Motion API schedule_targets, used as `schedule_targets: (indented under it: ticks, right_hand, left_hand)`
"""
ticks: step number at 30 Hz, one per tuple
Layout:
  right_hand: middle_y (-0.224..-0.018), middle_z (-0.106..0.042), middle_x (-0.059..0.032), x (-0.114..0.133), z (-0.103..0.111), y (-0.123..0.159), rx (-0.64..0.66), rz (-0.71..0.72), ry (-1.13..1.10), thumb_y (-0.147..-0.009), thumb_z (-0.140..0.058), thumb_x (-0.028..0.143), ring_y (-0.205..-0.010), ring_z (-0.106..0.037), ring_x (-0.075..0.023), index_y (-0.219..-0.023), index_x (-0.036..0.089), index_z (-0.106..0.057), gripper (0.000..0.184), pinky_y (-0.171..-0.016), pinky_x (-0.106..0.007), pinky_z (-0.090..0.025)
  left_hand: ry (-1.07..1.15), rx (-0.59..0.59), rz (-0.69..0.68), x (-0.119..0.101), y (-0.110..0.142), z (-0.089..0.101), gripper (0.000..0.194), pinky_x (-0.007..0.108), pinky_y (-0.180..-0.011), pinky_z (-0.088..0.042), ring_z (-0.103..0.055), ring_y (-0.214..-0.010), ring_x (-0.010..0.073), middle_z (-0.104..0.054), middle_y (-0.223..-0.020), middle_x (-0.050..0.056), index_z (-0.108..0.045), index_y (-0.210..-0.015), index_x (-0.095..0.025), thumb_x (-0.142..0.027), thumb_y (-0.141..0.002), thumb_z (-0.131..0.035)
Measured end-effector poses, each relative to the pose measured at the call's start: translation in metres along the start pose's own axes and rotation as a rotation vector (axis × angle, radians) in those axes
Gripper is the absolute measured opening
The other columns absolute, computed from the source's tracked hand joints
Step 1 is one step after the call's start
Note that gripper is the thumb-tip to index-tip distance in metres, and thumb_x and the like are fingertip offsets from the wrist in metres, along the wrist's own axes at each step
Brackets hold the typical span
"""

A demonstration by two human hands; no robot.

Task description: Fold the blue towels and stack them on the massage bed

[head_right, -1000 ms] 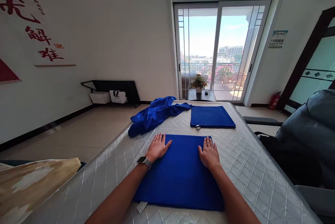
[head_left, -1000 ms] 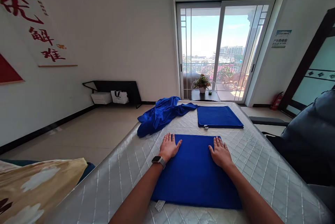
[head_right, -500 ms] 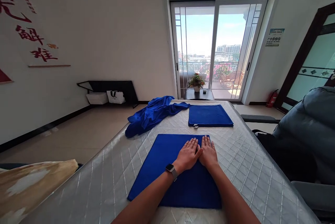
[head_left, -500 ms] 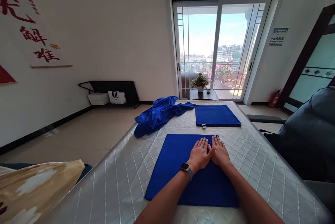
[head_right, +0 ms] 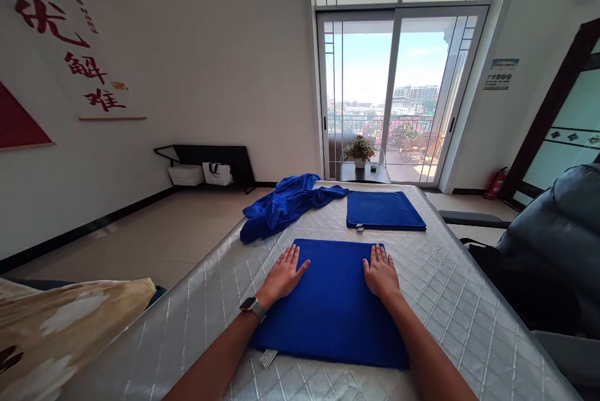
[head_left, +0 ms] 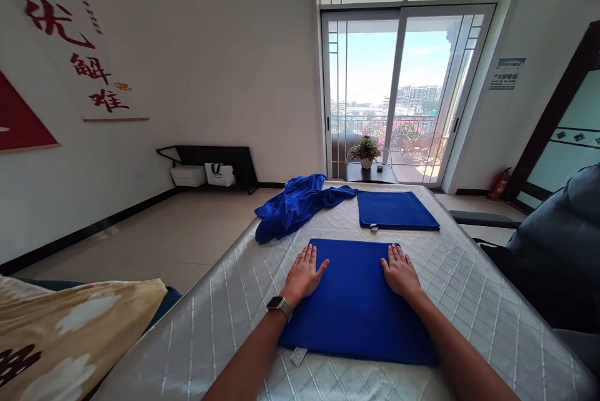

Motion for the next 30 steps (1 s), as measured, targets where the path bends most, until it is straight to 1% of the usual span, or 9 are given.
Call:
schedule_targets:
  ticks: [5, 10, 14, 16, 19, 22, 24, 27, 30]
  right_hand:
    - [-0.168, -0.017, -0.0110, -0.001, 0.005, 0.012, 0.017, -0.022, 0.020, -0.103, -0.017, 0.043, -0.155, -0.012, -0.0224, -0.159, 0.004, -0.018, 0.069, -0.125, -0.040, -0.008]
    - [-0.168, -0.014, -0.0103, 0.000, -0.002, 0.039, 0.011, 0.023, 0.012, -0.103, -0.016, 0.046, -0.156, -0.009, -0.0217, -0.160, 0.005, -0.016, 0.070, -0.125, -0.041, -0.007]
    - [-0.168, -0.013, -0.0112, -0.002, -0.008, 0.048, 0.004, 0.011, -0.010, -0.102, -0.018, 0.046, -0.156, -0.010, -0.0221, -0.160, 0.005, -0.016, 0.071, -0.125, -0.041, -0.007]
    - [-0.168, -0.013, -0.0109, -0.001, -0.008, 0.047, -0.001, 0.015, -0.014, -0.102, -0.017, 0.046, -0.155, -0.010, -0.0220, -0.160, 0.005, -0.017, 0.071, -0.125, -0.041, -0.007]
    - [-0.168, -0.014, -0.0104, 0.000, -0.007, 0.046, -0.004, 0.014, -0.013, -0.102, -0.016, 0.046, -0.155, -0.011, -0.0223, -0.160, 0.005, -0.018, 0.071, -0.125, -0.041, -0.008]
    - [-0.168, -0.015, -0.0116, -0.001, -0.006, 0.047, -0.006, 0.025, 0.002, -0.102, -0.018, 0.044, -0.155, -0.011, -0.0233, -0.160, 0.005, -0.019, 0.070, -0.125, -0.041, -0.008]
    - [-0.168, -0.014, -0.0120, -0.001, -0.007, 0.048, 0.002, 0.040, 0.007, -0.102, -0.020, 0.040, -0.155, -0.011, -0.0230, -0.160, 0.004, -0.018, 0.068, -0.125, -0.040, -0.008]
    - [-0.168, -0.013, -0.0118, 0.001, -0.005, 0.051, 0.010, 0.068, 0.002, -0.101, -0.021, 0.037, -0.155, -0.010, -0.0230, -0.160, 0.005, -0.019, 0.066, -0.125, -0.039, -0.009]
    - [-0.168, -0.013, -0.0130, 0.003, -0.001, 0.051, 0.000, 0.064, -0.003, -0.102, -0.020, 0.039, -0.155, -0.010, -0.0234, -0.159, 0.003, -0.020, 0.068, -0.125, -0.040, -0.009]
  left_hand:
    - [0.014, -0.020, 0.003, -0.005, -0.001, -0.002, 0.087, 0.048, -0.123, -0.026, -0.026, -0.152, 0.0310, -0.028, -0.163, 0.022, -0.033, -0.156, -0.002, -0.068, -0.101, -0.017]
    - [0.017, 0.032, 0.015, -0.002, -0.001, -0.001, 0.090, 0.046, -0.124, -0.022, -0.022, -0.153, 0.0298, -0.023, -0.165, 0.020, -0.027, -0.157, -0.001, -0.069, -0.100, -0.014]
    - [-0.042, 0.018, 0.031, -0.006, 0.000, 0.013, 0.087, 0.046, -0.124, -0.024, -0.025, -0.152, 0.0315, -0.028, -0.163, 0.022, -0.032, -0.155, 0.001, -0.066, -0.101, -0.020]
    - [-0.077, -0.059, -0.003, -0.026, 0.002, 0.025, 0.082, 0.048, -0.123, -0.025, -0.028, -0.151, 0.0327, -0.033, -0.161, 0.022, -0.036, -0.154, -0.001, -0.063, -0.102, -0.023]
    - [-0.061, -0.146, -0.224, -0.100, 0.013, 0.032, 0.074, 0.047, -0.124, -0.026, -0.029, -0.151, 0.0297, -0.037, -0.160, 0.019, -0.038, -0.154, -0.005, -0.057, -0.104, -0.023]
    - [0.032, -0.097, -0.452, -0.186, 0.027, 0.015, 0.071, 0.043, -0.123, -0.028, -0.030, -0.151, 0.0258, -0.039, -0.159, 0.018, -0.040, -0.153, -0.006, -0.055, -0.105, -0.020]
    - [0.097, -0.046, -0.489, -0.222, 0.030, 0.001, 0.069, 0.042, -0.123, -0.028, -0.030, -0.151, 0.0246, -0.039, -0.160, 0.017, -0.038, -0.154, -0.007, -0.052, -0.106, -0.018]
    - [0.150, 0.008, -0.470, -0.235, 0.030, -0.010, 0.069, 0.043, -0.124, -0.027, -0.028, -0.152, 0.0244, -0.037, -0.161, 0.017, -0.036, -0.155, -0.007, -0.051, -0.106, -0.016]
    - [0.139, 0.025, -0.429, -0.204, 0.034, -0.008, 0.071, 0.046, -0.124, -0.027, -0.026, -0.152, 0.0256, -0.035, -0.162, 0.016, -0.035, -0.156, -0.010, -0.056, -0.105, -0.017]
Point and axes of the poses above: each hand's wrist, its own y-axis away from the middle knuckle, its own z-axis out of the back of the hand, x = y × z, the point moved 10 cm from there along -y, towards the middle knuckle
